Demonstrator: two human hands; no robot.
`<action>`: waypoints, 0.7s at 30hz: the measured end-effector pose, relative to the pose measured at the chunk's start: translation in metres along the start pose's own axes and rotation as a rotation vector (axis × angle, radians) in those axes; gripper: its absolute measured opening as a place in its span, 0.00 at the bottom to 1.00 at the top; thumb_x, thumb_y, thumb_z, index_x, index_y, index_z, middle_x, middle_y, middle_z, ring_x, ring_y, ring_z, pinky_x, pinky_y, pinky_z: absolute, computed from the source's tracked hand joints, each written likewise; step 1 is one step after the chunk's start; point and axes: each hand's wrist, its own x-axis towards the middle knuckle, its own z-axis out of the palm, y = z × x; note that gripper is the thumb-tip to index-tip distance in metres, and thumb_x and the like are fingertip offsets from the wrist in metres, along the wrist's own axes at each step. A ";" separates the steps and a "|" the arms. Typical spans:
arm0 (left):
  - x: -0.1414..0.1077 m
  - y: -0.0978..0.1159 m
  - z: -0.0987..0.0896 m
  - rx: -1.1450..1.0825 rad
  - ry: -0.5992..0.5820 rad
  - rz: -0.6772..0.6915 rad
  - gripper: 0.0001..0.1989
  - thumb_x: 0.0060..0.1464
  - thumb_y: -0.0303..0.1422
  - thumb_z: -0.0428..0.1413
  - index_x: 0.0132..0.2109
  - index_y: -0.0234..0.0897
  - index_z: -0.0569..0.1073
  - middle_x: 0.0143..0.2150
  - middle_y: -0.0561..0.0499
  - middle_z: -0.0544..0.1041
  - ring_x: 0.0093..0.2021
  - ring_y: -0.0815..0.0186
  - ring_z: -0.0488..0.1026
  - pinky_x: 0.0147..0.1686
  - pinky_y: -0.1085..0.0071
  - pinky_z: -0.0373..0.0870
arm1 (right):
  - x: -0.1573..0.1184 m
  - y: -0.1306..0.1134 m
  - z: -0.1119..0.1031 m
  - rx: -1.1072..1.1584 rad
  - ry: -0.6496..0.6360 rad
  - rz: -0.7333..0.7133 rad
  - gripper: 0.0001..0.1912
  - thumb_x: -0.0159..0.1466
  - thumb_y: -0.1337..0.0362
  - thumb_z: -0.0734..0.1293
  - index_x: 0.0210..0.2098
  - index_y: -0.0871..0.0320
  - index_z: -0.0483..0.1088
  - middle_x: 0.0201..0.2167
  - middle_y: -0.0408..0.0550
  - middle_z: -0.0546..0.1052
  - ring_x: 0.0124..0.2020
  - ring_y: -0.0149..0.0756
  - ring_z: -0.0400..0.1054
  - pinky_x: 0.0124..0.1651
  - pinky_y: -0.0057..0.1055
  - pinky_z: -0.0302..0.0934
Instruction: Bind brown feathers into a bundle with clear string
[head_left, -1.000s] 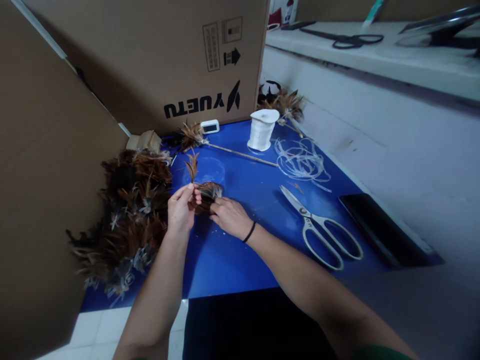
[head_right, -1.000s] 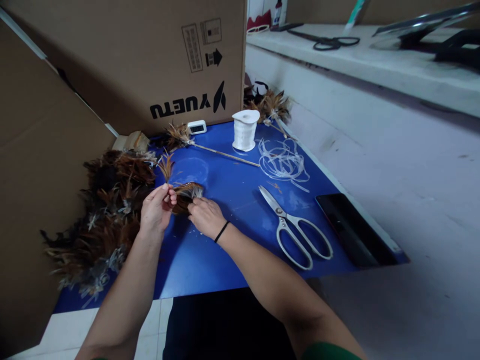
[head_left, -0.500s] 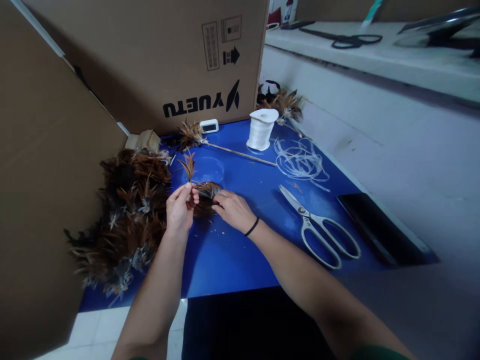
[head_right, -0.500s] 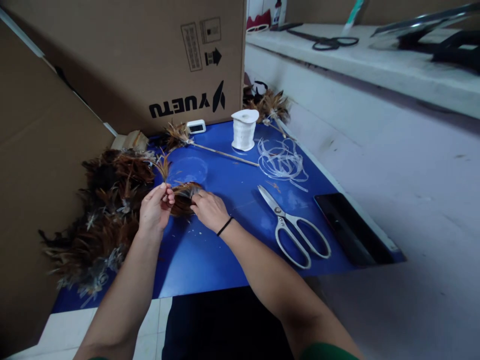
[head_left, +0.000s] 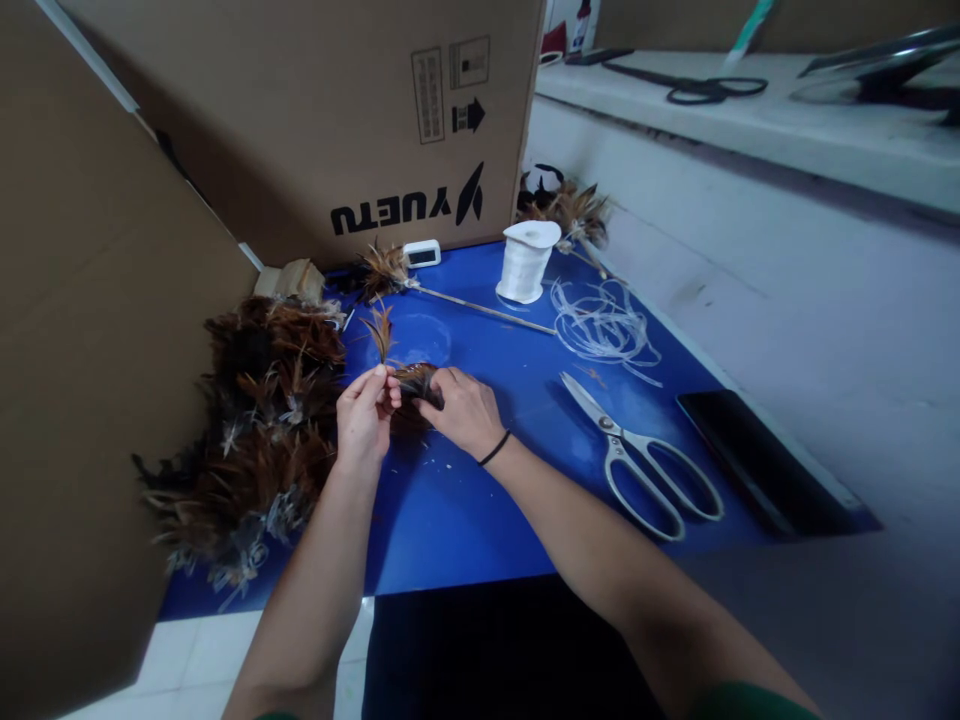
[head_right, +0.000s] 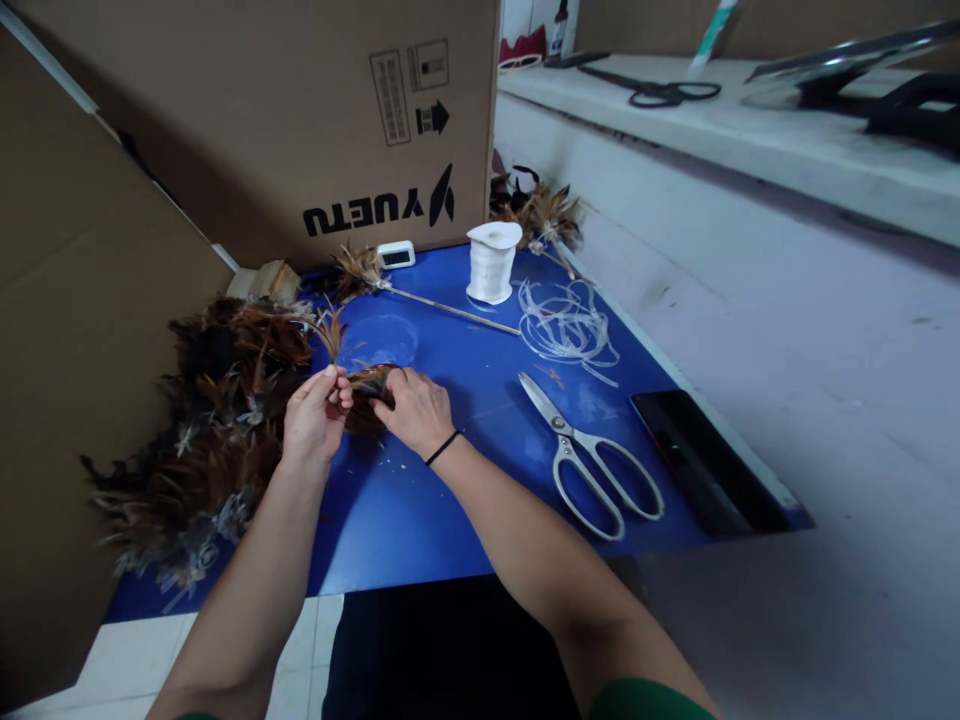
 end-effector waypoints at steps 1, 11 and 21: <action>0.000 0.000 0.000 -0.002 -0.002 0.002 0.10 0.43 0.32 0.63 0.32 0.29 0.75 0.23 0.52 0.71 0.21 0.76 0.66 0.20 0.80 0.62 | 0.001 -0.002 0.002 -0.038 0.004 -0.005 0.13 0.58 0.54 0.65 0.36 0.57 0.68 0.34 0.48 0.74 0.34 0.36 0.67 0.33 0.30 0.55; -0.002 0.000 0.002 -0.002 -0.005 -0.009 0.10 0.43 0.33 0.62 0.32 0.29 0.76 0.23 0.52 0.71 0.21 0.76 0.66 0.20 0.80 0.63 | 0.004 0.004 0.003 0.137 0.124 0.062 0.09 0.61 0.64 0.60 0.30 0.57 0.71 0.30 0.47 0.73 0.30 0.32 0.66 0.34 0.28 0.56; -0.007 -0.003 0.007 0.026 -0.028 -0.063 0.11 0.43 0.34 0.63 0.33 0.30 0.75 0.23 0.52 0.72 0.21 0.76 0.66 0.20 0.80 0.62 | 0.011 0.012 -0.009 1.280 0.043 0.519 0.09 0.49 0.61 0.69 0.26 0.59 0.70 0.18 0.40 0.70 0.17 0.24 0.56 0.19 0.23 0.48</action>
